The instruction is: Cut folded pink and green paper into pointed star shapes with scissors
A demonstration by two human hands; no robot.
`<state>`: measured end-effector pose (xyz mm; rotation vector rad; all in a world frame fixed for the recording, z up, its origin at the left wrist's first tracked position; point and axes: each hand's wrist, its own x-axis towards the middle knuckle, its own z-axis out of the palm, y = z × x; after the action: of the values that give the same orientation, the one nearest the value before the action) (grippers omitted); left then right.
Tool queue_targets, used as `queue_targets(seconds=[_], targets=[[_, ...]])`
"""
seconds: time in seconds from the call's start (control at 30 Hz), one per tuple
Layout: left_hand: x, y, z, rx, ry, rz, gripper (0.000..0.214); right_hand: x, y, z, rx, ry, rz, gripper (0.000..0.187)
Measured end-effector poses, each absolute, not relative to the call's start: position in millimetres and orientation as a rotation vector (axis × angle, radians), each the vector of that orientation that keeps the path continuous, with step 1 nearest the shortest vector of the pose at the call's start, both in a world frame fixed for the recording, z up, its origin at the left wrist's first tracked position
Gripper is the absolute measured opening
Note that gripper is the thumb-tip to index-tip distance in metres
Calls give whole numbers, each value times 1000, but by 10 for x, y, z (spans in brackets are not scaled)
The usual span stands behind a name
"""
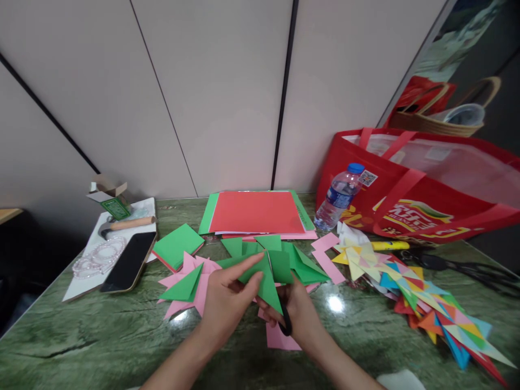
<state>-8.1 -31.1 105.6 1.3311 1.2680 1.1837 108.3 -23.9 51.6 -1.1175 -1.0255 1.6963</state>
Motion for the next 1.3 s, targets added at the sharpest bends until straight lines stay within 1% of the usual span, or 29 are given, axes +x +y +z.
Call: queue_targets(seconds=[0.03,0.1,0.2,0.37,0.57,0.63,0.7,0.8,0.87,0.97,1.07,1.17,1.3], targets=[[-81,-311,1054,1326,1264,1186,30,1082,-236,512,-1115,-957,1762,71],[-77,-316,1052,1323,1266,1186,30,1084,-249,509,-1101,-870,1832,69],[-61,-327,1058,1319,1255,1161,30,1082,-278,497,-1070,-898,1755,61],[-42,-331,1071,1337,1229,1142,31,1071,-227,409,-1099,-769,1735,60],[-56,-309,1044,1395,1264,1118,30,1098,-210,435,-1112,-670,1802,50],[-99,-286,1059,1462,1280,1093,30,1113,-240,464,-1102,-747,1718,46],[-195,-250,1104,1537,1300,1052,32,1134,-263,478,-1088,-864,1564,46],[-444,-184,1221,1651,1318,958,50,1186,-254,483,-1080,-926,1352,42],[-644,-149,1309,1749,1342,829,61,1232,-221,482,-1080,-911,1233,37],[-903,-120,1402,1864,1365,579,59,1307,-149,454,-1083,-928,1077,33],[-1060,-102,1408,1874,1376,380,57,1372,-67,364,-1136,-999,947,33],[-1146,-66,1335,1869,1372,360,59,1424,9,242,-1155,-1058,861,34],[-1223,0,1208,1942,1410,291,58,1466,54,149,-1200,-1175,823,29]])
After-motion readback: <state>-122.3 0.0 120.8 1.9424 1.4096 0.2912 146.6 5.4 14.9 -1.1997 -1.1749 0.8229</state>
